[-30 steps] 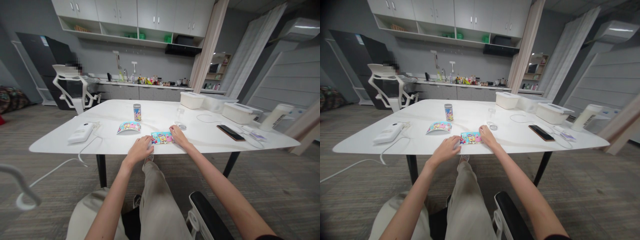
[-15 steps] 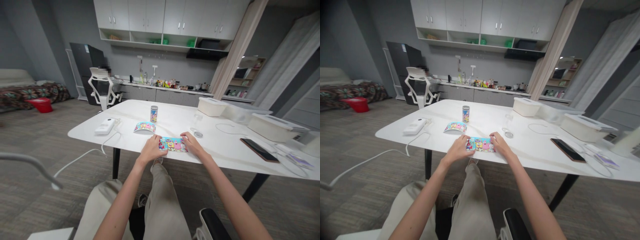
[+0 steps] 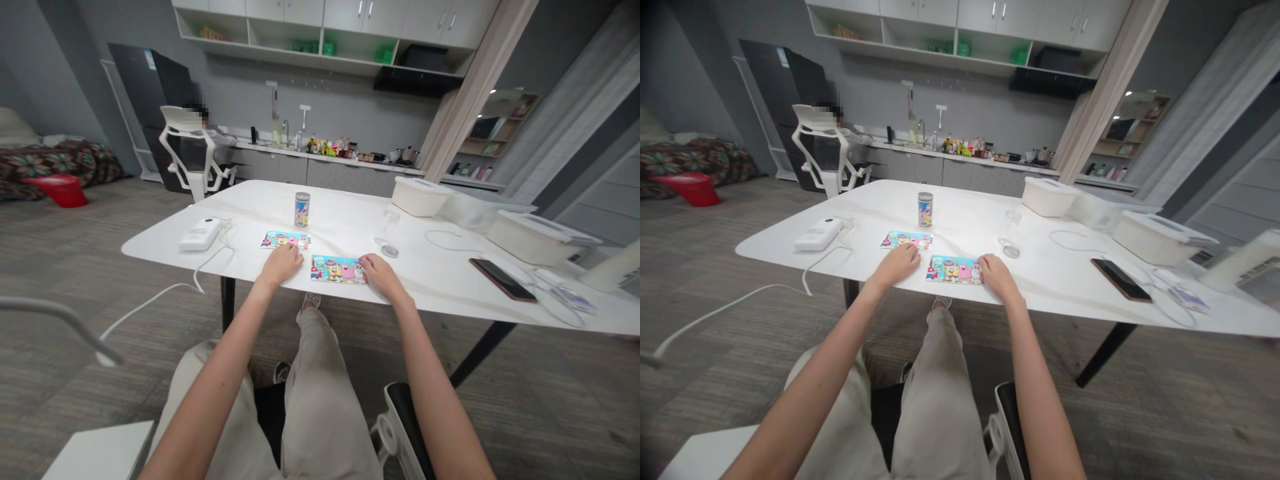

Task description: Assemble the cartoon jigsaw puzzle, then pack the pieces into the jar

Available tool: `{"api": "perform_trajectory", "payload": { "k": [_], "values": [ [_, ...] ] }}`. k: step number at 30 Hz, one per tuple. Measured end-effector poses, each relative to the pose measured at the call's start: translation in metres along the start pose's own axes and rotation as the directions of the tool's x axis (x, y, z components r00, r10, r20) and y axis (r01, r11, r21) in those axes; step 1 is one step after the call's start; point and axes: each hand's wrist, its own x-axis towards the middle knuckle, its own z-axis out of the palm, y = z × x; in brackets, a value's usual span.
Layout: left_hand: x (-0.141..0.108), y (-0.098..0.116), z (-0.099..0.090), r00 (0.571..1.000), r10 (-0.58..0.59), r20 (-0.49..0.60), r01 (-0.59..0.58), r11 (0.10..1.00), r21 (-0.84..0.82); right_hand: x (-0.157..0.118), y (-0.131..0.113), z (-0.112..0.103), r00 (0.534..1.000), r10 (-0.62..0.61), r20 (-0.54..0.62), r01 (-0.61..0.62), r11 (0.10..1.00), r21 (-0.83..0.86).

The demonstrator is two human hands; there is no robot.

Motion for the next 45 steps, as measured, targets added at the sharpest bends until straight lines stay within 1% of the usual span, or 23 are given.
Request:
{"api": "perform_trajectory", "payload": {
  "k": [3,6,8,10,12,14,17,20,23,26,29,32,34,37,39,41,43,45],
  "values": [
    [0.000,0.001,0.002,0.995,0.102,-0.018,-0.102,0.995,0.001,-0.002,-0.001,-0.001,1.000,-0.001,0.019,0.001,1.000,-0.020],
    [0.002,0.001,0.003,0.993,0.117,-0.033,-0.117,0.993,0.023,-0.002,-0.001,-0.001,1.000,0.015,0.022,-0.014,1.000,-0.021],
    [0.007,-0.002,0.005,0.989,0.144,-0.011,-0.144,0.989,0.020,-0.002,-0.001,-0.001,1.000,0.009,0.018,-0.008,1.000,-0.026],
    [0.014,-0.006,0.008,0.974,0.223,0.029,-0.223,0.975,-0.004,-0.001,-0.001,-0.001,1.000,-0.005,0.017,0.005,0.999,-0.033],
    [0.022,-0.007,0.011,0.947,0.314,0.067,-0.313,0.949,-0.028,-0.001,-0.001,0.000,1.000,-0.007,0.019,0.008,0.999,-0.042],
    [0.032,-0.003,0.015,0.929,0.357,0.097,-0.353,0.934,-0.048,-0.002,-0.001,0.000,1.000,-0.008,0.020,0.009,0.998,-0.054],
    [0.046,0.010,0.022,0.936,0.334,0.112,-0.322,0.940,-0.113,-0.002,0.000,-0.001,1.000,-0.017,0.019,0.018,0.998,-0.065],
    [0.053,0.023,0.030,0.939,0.334,0.086,-0.308,0.924,-0.225,-0.002,0.001,0.000,0.999,-0.027,0.019,0.029,0.997,-0.066],
    [0.052,0.026,0.036,0.955,0.294,0.044,-0.260,0.897,-0.357,-0.001,0.004,0.002,0.998,-0.054,0.013,0.054,0.997,-0.055],
    [0.047,0.025,0.037,0.953,0.299,0.042,-0.250,0.860,-0.445,-0.001,0.006,0.003,0.996,-0.091,0.016,0.092,0.995,-0.044],
    [0.044,0.025,0.033,0.956,0.293,-0.004,-0.267,0.866,-0.423,-0.001,0.006,0.003,0.995,-0.097,0.021,0.098,0.994,-0.045],
    [0.042,0.027,0.028,0.963,0.261,-0.071,-0.270,0.909,-0.318,-0.002,0.005,0.003,0.995,-0.096,0.029,0.098,0.994,-0.053],
    [0.040,0.028,0.026,0.963,0.262,-0.068,-0.271,0.930,-0.247,-0.002,0.004,0.002,0.995,-0.097,0.034,0.098,0.994,-0.055],
    [0.038,0.030,0.023,0.962,0.272,-0.027,-0.273,0.945,-0.182,-0.001,0.004,0.002,0.995,-0.089,0.040,0.091,0.995,-0.046],
    [0.037,0.033,0.021,0.965,0.260,-0.025,-0.260,0.950,-0.173,-0.002,0.004,0.002,0.996,-0.086,0.040,0.087,0.996,-0.034],
    [0.036,0.036,0.017,0.974,0.221,-0.050,-0.226,0.954,-0.195,-0.003,0.004,0.002,0.996,-0.088,0.020,0.089,0.996,-0.009],
    [0.035,0.040,0.012,0.980,0.185,-0.073,-0.197,0.953,-0.232,-0.003,0.005,0.002,0.995,-0.091,-0.031,0.092,0.995,0.023],
    [0.033,0.042,0.006,0.982,0.167,-0.086,-0.184,0.947,-0.262,0.000,0.005,0.002,0.993,-0.065,-0.098,0.073,0.994,0.076]
  ]
}}
